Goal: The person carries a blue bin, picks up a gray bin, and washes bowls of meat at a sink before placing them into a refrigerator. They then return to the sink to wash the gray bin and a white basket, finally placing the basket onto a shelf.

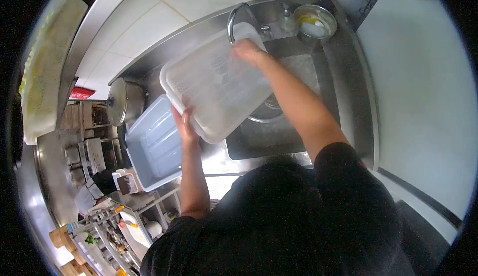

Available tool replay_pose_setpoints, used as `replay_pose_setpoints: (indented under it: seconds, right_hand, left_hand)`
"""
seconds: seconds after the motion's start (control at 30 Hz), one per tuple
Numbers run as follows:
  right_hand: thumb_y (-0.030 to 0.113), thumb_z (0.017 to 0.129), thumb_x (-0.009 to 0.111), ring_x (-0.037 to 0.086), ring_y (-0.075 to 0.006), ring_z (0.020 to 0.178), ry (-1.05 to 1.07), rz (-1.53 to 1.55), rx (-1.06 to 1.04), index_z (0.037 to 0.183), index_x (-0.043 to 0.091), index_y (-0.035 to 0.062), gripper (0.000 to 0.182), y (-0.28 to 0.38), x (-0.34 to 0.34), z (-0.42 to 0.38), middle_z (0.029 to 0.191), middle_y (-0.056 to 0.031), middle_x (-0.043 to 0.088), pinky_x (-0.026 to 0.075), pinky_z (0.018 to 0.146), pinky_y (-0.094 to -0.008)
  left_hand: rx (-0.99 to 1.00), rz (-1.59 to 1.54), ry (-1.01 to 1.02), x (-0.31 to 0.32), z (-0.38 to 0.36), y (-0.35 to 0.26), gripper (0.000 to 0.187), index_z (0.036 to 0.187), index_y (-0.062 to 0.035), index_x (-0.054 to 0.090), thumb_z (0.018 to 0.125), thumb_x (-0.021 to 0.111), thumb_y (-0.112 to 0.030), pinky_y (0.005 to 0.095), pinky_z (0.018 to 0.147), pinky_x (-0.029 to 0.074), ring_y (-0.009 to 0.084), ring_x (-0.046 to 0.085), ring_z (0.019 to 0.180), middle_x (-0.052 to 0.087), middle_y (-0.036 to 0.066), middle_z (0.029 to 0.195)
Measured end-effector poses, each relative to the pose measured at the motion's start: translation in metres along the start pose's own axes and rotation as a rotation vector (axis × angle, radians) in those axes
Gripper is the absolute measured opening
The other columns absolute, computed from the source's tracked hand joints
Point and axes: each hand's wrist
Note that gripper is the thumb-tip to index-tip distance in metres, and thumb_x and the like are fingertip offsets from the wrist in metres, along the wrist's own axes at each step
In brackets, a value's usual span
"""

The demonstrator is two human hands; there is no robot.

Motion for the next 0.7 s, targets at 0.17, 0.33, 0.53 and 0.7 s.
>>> replay_pose_setpoints:
  seconds: [0.17, 0.33, 0.53, 0.7]
  right_hand:
    - [0.018, 0.093, 0.061, 0.068, -0.0244, 0.097, 0.522, 0.222, 0.011, 0.114, 0.065, 0.0014, 0.027, 0.013, -0.004, -0.029, 0.106, -0.0138, 0.068, 0.057, 0.084, -0.0374]
    - [0.019, 0.087, 0.064, 0.068, -0.024, 0.083, -0.367, 0.289, -0.082, 0.105, 0.067, 0.0052, 0.023, -0.019, -0.058, 0.023, 0.093, -0.0092, 0.07, 0.057, 0.07, -0.0417]
    - [0.028, 0.085, 0.068, 0.068, -0.0374, 0.099, -0.628, -0.176, 0.027, 0.11, 0.066, -0.0005, 0.038, -0.073, -0.113, 0.083, 0.11, -0.023, 0.068, 0.054, 0.08, -0.046]
    - [0.022, 0.086, 0.064, 0.07, -0.0341, 0.088, -0.434, -0.112, 0.215, 0.095, 0.073, -0.0004, 0.026, -0.031, -0.116, 0.056, 0.085, -0.0184, 0.071, 0.056, 0.076, -0.0437]
  left_hand:
    - [0.02, 0.028, -0.075, 0.005, -0.02, -0.022, 0.092, 0.153, 0.0002, 0.022, 0.077, 0.067, -0.022, 0.0461, 0.113, 0.03, 0.0328, 0.039, 0.133, 0.041, 0.02, 0.142]
    - [0.065, 0.117, -0.202, -0.005, -0.055, -0.048, 0.095, 0.154, -0.0011, 0.019, 0.077, 0.07, -0.02, 0.0505, 0.113, 0.03, 0.0345, 0.041, 0.132, 0.04, 0.02, 0.144]
    - [0.119, 0.208, -0.202, -0.024, -0.087, -0.096, 0.095, 0.154, -0.0019, 0.021, 0.077, 0.073, -0.023, 0.0497, 0.114, 0.03, 0.0334, 0.041, 0.134, 0.04, 0.021, 0.145]
    - [0.13, 0.31, -0.153, -0.028, -0.1, -0.119, 0.104, 0.155, -0.0013, 0.021, 0.074, 0.079, -0.031, 0.0489, 0.113, 0.031, 0.0324, 0.041, 0.135, 0.041, 0.019, 0.147]
Point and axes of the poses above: each hand's wrist, its own z-axis towards the middle knuckle, its own x-axis out of the palm, y = z × x
